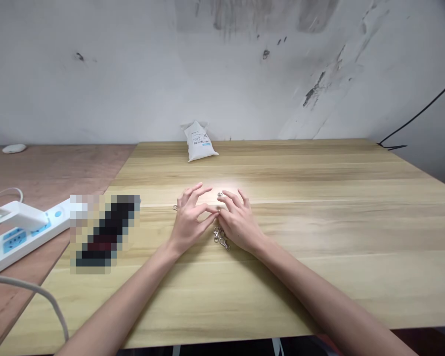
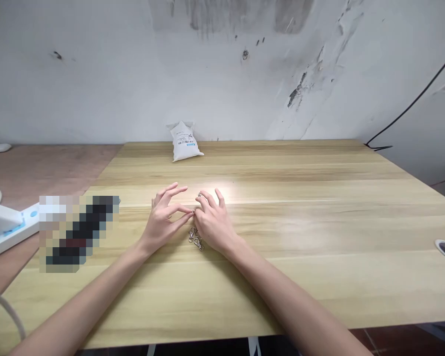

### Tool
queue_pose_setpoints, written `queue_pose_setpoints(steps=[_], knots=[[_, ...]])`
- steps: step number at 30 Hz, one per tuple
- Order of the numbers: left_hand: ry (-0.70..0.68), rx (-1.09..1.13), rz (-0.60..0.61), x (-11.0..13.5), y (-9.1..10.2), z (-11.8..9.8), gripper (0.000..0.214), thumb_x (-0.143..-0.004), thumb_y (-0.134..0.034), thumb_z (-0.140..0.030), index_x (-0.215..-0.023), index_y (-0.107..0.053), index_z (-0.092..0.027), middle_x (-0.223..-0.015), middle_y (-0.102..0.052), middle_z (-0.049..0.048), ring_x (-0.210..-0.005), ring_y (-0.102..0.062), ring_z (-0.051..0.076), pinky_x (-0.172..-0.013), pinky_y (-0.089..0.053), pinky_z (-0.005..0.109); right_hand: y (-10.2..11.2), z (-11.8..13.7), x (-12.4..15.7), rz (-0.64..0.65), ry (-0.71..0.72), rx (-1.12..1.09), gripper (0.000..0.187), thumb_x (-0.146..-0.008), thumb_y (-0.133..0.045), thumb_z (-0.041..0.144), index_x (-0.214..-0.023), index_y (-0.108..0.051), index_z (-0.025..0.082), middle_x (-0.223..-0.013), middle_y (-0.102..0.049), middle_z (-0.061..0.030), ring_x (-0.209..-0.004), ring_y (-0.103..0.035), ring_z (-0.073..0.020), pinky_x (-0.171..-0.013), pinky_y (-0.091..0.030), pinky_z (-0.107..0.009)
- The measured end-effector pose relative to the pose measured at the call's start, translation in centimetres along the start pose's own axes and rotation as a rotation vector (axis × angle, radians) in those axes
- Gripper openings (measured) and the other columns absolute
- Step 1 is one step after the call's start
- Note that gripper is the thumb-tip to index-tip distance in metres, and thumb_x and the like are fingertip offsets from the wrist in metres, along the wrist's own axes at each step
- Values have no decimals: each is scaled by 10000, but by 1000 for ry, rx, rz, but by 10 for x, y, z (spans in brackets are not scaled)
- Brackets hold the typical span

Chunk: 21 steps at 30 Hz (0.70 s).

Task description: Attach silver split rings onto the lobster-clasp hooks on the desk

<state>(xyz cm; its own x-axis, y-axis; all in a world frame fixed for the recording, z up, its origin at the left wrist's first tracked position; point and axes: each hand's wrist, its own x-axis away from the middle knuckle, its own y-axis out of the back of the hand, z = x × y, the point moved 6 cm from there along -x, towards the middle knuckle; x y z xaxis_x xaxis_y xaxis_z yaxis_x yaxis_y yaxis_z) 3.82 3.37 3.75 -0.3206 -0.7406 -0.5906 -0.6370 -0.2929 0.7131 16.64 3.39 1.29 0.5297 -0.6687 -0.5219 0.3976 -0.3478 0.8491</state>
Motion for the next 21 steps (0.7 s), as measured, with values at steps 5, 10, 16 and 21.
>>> queue_pose_setpoints(steps=[5, 10, 16, 21], knots=[[-51, -45, -43, 1, 1, -5, 87, -874, -651, -245, -808, -708, -246, -1323, -602, 46, -1356, -424, 260, -1141, -280, 505, 0, 0, 0, -3, -6, -12, 214, -943, -478, 165, -885, -683, 175, -1210, -648, -109, -1299, -463, -279, -1148, -236, -555], [42, 75, 71, -2, -3, 8, 79, -859, -674, -278, -792, -705, -251, -1390, -553, 28, -1407, -354, 272, -1140, -278, 527, -2, 0, 2, 42, 27, -22, 190, -947, -485, 172, -937, -675, 179, -1212, -640, -112, -1306, -454, -276, -1147, -240, -549], [240, 283, 202, -1, -9, 31, 177, -804, -727, -360, -960, -724, -275, -1413, -528, 50, -1422, -334, 284, -1135, -328, 544, -1, -2, 1, 61, 52, -21, 168, -931, -509, 145, -957, -665, 200, -1220, -629, -108, -1303, -455, -264, -1146, -250, -538], [282, 365, 261, 0, -14, 31, 128, -814, -707, -373, -896, -757, -288, -1381, -555, 44, -1390, -385, 288, -1134, -343, 547, -1, -1, 1, 48, 63, -11, 184, -929, -510, 139, -963, -673, 218, -1226, -625, -102, -1303, -447, -261, -1154, -234, -540]])
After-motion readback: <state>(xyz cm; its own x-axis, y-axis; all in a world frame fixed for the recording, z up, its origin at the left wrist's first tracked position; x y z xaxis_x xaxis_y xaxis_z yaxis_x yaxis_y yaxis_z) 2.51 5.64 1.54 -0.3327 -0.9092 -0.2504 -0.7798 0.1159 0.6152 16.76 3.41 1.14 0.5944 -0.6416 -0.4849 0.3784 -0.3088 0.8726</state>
